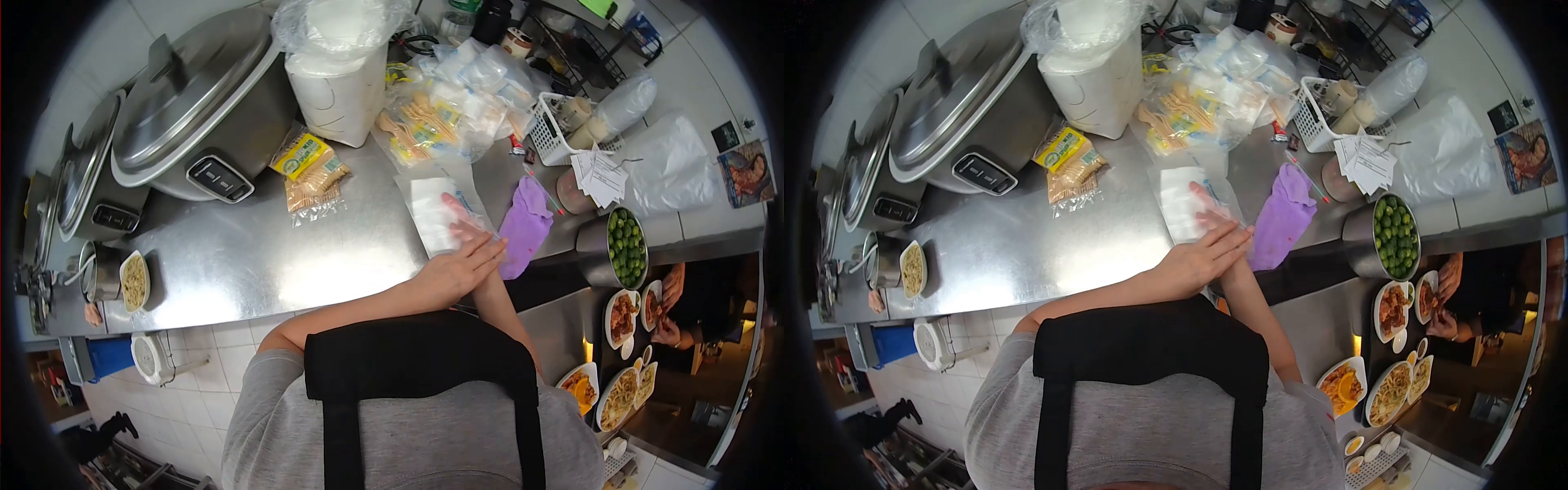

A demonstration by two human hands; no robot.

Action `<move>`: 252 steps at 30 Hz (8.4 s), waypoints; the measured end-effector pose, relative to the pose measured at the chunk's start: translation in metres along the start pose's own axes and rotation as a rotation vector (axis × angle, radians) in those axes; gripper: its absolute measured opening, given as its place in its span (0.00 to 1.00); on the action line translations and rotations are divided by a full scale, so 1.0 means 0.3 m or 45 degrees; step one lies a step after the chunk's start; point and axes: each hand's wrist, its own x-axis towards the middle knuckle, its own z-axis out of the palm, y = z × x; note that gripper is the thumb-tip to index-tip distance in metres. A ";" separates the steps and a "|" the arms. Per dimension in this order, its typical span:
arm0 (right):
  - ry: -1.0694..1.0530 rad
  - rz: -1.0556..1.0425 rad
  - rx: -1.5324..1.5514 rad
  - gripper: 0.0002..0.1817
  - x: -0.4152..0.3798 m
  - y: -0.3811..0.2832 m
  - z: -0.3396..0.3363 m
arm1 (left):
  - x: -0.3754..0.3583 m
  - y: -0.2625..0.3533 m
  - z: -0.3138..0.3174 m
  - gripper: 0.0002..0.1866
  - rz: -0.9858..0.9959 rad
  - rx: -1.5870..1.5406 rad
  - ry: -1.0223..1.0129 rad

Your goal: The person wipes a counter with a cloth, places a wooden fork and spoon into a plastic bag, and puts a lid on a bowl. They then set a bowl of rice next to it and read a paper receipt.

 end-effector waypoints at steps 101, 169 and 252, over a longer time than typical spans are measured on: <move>0.164 -0.640 -1.758 0.10 0.359 -0.379 -0.150 | -0.457 -0.272 -0.119 0.18 -1.167 -2.621 1.400; -1.414 0.027 -1.457 0.07 -0.145 0.320 0.371 | -0.497 -0.063 -0.317 0.07 -1.032 -1.255 2.114; -1.217 0.220 -1.063 0.13 -0.899 0.398 0.020 | -0.643 0.722 0.047 0.15 -0.926 -1.631 1.630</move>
